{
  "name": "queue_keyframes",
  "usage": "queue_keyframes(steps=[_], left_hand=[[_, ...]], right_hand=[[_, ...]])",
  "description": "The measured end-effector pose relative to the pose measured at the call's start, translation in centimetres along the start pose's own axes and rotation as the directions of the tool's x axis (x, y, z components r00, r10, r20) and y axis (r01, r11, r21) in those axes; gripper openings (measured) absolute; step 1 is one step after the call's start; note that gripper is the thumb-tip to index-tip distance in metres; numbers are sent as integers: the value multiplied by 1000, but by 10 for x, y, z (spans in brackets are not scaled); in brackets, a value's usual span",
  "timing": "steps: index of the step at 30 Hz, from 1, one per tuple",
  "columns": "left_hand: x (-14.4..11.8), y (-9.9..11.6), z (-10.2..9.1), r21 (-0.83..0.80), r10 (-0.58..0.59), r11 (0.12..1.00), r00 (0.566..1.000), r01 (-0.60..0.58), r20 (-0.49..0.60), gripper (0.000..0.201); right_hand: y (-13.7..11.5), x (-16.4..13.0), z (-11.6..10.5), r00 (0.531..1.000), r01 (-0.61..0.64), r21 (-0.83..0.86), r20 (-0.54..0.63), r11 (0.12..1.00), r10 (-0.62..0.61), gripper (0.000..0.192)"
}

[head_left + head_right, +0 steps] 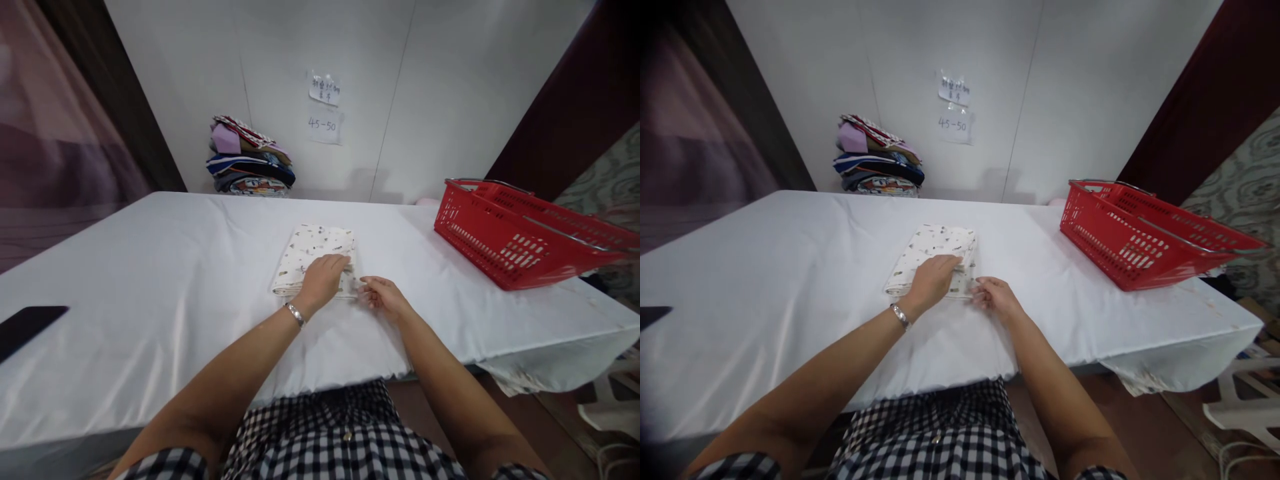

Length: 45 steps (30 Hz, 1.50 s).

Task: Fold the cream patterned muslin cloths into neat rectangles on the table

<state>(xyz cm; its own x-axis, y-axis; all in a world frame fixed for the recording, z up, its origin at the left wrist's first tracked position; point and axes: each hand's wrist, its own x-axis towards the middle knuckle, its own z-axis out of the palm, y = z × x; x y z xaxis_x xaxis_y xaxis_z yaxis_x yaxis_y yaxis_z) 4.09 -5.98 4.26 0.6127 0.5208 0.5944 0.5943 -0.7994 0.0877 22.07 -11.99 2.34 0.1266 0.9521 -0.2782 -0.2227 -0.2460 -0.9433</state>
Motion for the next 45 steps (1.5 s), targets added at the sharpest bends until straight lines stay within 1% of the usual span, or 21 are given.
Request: queue_keyframes(steps=[2,3,5,7,10,12,14,15,17,20,23,25,28,29,33,36,38,40,45], left_hand=[[-6,6,6,6,102,995,988,-103,113,28],[-9,10,10,5,129,991,978,-131,163,24],[-16,16,19,11,126,991,969,-131,215,20],[-21,19,25,20,108,993,971,-115,214,21],[-23,20,26,-10,127,992,974,-128,188,24],[-24,19,25,-46,120,992,977,-113,176,25],[-24,18,24,-85,94,993,980,-80,174,25],[-25,18,24,-102,77,993,982,-60,170,26],[-27,16,23,-114,44,993,988,-27,150,32],[-33,8,16,-77,21,997,991,-11,130,41],[-41,-6,4,-26,3,1000,989,1,149,45],[-47,-15,-5,-13,-2,1000,988,4,158,45],[-57,-29,-16,-20,4,1000,985,0,175,38],[-61,-35,-19,-20,-5,1000,983,9,184,37],[-74,-58,-30,-24,-41,999,980,46,197,37],[-79,-68,-37,-52,-56,996,981,66,186,38],[-78,-66,-38,-64,-75,994,980,88,183,40],[-73,-58,-37,-71,-82,993,979,96,184,42],[-54,-31,-22,-57,-132,989,983,140,129,51]], right_hand=[[3,0,1,998,-37,77,44,996,34,21],[4,0,2,997,-50,100,61,994,44,21],[6,1,3,995,-67,112,82,991,59,21],[8,2,5,994,-74,95,83,993,66,21],[8,4,8,995,-66,46,75,997,63,28],[7,5,11,998,-58,-5,40,998,58,40],[7,7,13,999,-51,-50,3,997,51,57],[7,8,14,999,-48,-64,-6,997,48,65],[9,9,14,999,-39,-77,5,996,39,72],[13,10,14,1000,-26,-99,14,995,27,74],[14,10,16,1000,-2,-127,-12,992,0,72],[11,9,18,999,28,-132,-34,991,-33,70],[6,9,21,995,84,-114,-41,990,-90,66],[6,10,21,995,86,-114,-42,990,-91,65],[9,10,17,998,26,-162,-53,987,-35,61],[11,10,15,998,55,-123,-25,991,-58,60],[8,10,16,998,67,-71,-4,995,-68,59],[3,11,17,998,60,-28,3,998,-60,58],[-11,12,24,998,54,65,5,996,-55,55]])
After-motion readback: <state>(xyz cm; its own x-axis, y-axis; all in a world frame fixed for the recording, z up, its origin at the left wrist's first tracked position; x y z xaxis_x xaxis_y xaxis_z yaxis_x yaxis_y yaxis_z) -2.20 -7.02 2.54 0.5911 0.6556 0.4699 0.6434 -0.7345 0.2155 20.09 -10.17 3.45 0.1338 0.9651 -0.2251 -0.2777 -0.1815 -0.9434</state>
